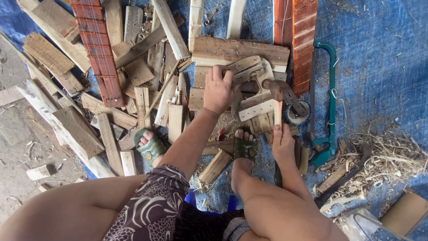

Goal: Shaping and assembling the wooden body of a stringed instrument using a hammer, saw, and other hand tools.

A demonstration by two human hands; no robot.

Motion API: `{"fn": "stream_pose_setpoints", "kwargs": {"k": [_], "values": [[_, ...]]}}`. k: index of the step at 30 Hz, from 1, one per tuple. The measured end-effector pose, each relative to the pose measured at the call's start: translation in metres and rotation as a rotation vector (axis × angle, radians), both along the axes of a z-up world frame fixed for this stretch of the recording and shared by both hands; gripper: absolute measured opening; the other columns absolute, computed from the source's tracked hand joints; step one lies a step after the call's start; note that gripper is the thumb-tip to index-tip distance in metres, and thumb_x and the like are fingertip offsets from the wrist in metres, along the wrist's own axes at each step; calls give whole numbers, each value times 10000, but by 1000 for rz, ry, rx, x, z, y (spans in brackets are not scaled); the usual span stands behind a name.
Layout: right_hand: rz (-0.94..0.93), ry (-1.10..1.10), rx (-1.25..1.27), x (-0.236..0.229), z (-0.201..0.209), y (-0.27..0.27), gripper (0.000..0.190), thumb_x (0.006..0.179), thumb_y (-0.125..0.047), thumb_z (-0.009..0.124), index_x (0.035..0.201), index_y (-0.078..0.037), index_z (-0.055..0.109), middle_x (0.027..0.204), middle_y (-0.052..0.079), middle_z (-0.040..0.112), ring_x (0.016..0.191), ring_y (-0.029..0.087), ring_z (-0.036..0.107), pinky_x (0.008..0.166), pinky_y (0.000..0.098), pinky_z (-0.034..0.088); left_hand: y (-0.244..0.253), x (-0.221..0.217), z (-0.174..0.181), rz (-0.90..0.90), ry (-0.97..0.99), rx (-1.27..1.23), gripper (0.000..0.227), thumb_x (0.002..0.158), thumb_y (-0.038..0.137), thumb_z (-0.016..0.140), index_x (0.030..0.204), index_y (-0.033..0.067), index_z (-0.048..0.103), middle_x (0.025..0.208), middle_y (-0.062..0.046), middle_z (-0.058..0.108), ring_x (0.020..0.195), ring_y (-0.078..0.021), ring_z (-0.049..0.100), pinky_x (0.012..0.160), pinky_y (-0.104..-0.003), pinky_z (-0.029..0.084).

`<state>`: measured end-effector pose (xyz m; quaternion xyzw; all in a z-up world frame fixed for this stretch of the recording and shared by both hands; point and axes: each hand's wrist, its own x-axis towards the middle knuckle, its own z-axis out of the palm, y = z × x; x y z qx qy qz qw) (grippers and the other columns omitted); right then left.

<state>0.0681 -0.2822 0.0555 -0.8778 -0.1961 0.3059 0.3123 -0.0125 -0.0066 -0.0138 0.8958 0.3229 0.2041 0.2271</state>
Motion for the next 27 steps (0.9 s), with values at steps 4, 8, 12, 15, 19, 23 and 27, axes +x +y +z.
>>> {"fn": "stream_pose_setpoints", "kwargs": {"k": [4,8,12,15,19,23,27], "values": [[1,-32,-32,-1,4,-2,478,1164,-401,339,1071,-14,604,668,195,660,548,346,665,477,394,509,-22,-9,-4,131,-93,159,463,717,424,823,1063,210,602,1084,-87,486,1045,-367,545,971,-543,414],[60,-108,-70,1,-10,-9,512,1162,-421,326,1105,14,590,708,274,657,606,462,668,472,452,521,-29,-7,-9,124,-130,144,549,668,376,899,1130,204,656,1252,-129,518,1344,-414,457,1110,-659,290],[66,-98,-72,5,-15,-8,529,1163,-426,299,1111,14,587,664,251,641,559,432,651,448,423,515,-23,9,-10,170,-204,178,90,833,284,731,900,252,680,1125,-6,580,1249,-290,525,1088,-600,289],[69,-103,-91,5,-18,-11,533,1165,-438,301,1116,12,583,689,263,643,585,449,654,454,433,524,-21,13,-1,203,-206,202,56,828,246,711,794,247,667,1059,18,578,1180,-266,539,1073,-589,282],[52,-80,-93,0,-17,-7,550,1165,-429,287,1213,52,549,760,323,631,654,520,643,468,506,529,-18,16,8,157,-211,261,128,798,132,711,727,209,638,931,0,539,1089,-258,561,1067,-628,266],[66,-96,-93,-1,-25,-12,562,1164,-428,280,1247,65,537,731,315,624,606,500,640,429,481,512,-16,20,2,104,-219,272,143,812,123,703,701,180,633,858,-9,531,1073,-239,587,1058,-648,281],[69,-106,-105,1,-30,-13,572,1159,-448,296,1260,52,553,759,313,646,624,495,654,427,474,537,-13,19,8,41,-210,309,142,838,103,679,722,165,627,854,-27,521,1025,-241,572,1055,-647,294]]}}
